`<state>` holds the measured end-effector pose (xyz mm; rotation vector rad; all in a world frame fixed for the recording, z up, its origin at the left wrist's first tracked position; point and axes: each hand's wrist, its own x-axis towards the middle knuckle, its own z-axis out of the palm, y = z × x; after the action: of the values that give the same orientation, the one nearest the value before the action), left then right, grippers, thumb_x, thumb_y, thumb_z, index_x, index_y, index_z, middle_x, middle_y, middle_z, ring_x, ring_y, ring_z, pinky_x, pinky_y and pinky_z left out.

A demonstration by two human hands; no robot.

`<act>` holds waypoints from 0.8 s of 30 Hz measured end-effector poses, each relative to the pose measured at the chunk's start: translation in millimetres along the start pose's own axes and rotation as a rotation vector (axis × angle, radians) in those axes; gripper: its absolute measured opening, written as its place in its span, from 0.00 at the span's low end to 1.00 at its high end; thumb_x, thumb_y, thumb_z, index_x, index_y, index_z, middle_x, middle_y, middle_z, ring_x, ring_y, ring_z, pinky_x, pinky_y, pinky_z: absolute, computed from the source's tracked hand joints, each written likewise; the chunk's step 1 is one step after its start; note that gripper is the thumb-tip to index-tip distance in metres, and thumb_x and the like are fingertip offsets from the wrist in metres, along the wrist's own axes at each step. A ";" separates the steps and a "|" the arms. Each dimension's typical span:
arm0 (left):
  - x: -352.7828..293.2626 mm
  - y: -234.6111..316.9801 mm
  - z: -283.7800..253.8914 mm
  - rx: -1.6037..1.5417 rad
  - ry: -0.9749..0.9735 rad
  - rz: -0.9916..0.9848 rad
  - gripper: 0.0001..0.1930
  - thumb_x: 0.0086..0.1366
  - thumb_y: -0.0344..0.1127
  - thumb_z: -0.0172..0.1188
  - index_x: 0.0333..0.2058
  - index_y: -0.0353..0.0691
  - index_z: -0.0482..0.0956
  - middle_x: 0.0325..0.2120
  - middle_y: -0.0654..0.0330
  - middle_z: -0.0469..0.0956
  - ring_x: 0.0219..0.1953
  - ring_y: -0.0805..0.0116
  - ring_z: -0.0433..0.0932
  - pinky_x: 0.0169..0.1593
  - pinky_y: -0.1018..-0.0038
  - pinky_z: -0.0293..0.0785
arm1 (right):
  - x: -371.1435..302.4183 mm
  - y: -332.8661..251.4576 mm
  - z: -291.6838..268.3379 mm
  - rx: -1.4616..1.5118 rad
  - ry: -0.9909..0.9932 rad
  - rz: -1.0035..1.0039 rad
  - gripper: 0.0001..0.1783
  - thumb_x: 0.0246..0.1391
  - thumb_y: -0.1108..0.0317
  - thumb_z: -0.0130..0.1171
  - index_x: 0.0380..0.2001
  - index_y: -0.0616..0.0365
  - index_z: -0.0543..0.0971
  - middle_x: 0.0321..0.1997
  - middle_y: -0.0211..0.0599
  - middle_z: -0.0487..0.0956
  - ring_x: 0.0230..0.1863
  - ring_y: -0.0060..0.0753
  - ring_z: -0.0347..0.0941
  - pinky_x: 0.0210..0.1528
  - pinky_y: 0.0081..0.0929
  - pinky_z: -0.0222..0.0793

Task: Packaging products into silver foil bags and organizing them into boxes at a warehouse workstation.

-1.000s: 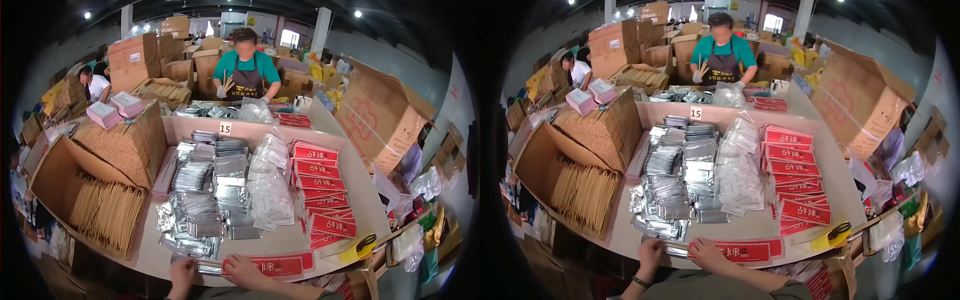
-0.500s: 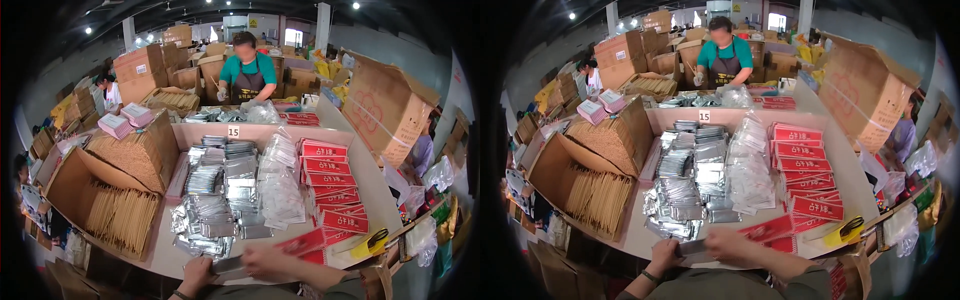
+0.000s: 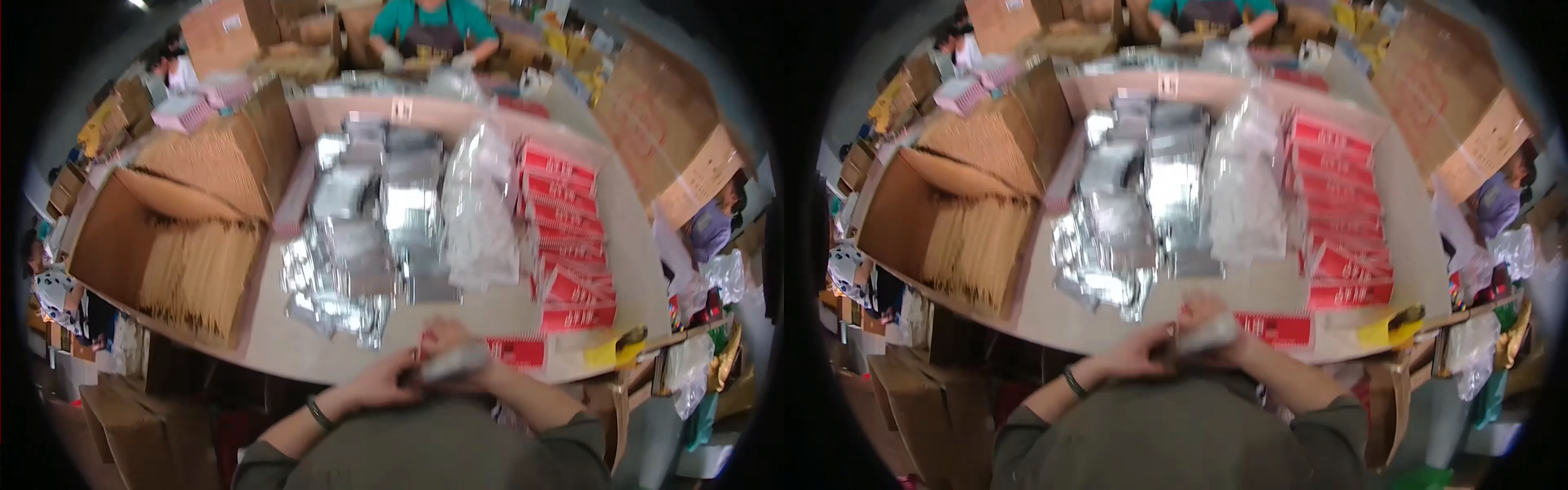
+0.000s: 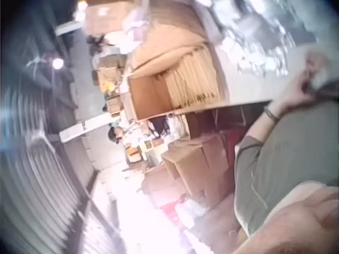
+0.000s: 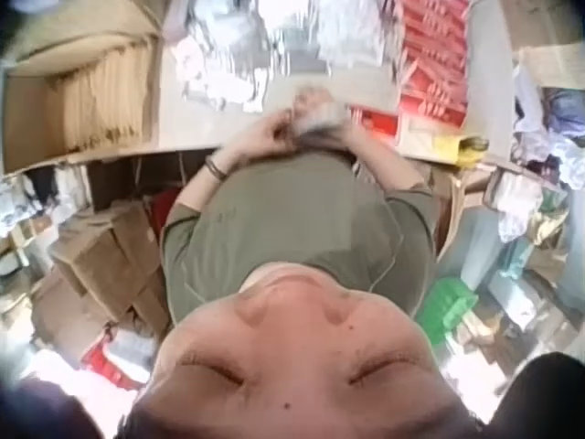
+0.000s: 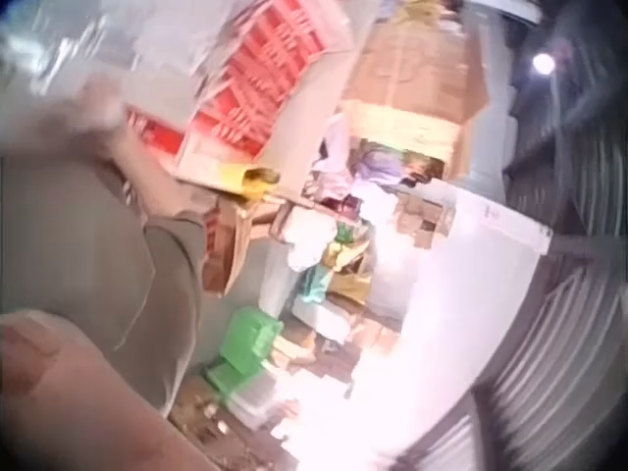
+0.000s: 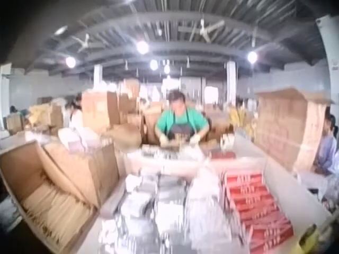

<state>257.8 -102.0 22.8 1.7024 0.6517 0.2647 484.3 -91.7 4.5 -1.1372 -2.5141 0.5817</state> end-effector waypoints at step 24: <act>-48.7 -24.3 -57.1 0.834 0.430 0.149 0.36 0.47 0.48 0.74 0.53 0.38 0.73 0.45 0.51 0.77 0.47 0.48 0.76 0.50 0.60 0.73 | 29.0 36.2 17.6 -0.263 0.189 0.314 0.08 0.50 0.65 0.56 0.28 0.56 0.81 0.30 0.47 0.79 0.33 0.52 0.76 0.36 0.47 0.71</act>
<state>182.3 -79.1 21.8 2.5312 1.0444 0.5216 481.2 -51.8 -25.0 -1.6185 -2.3128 0.2044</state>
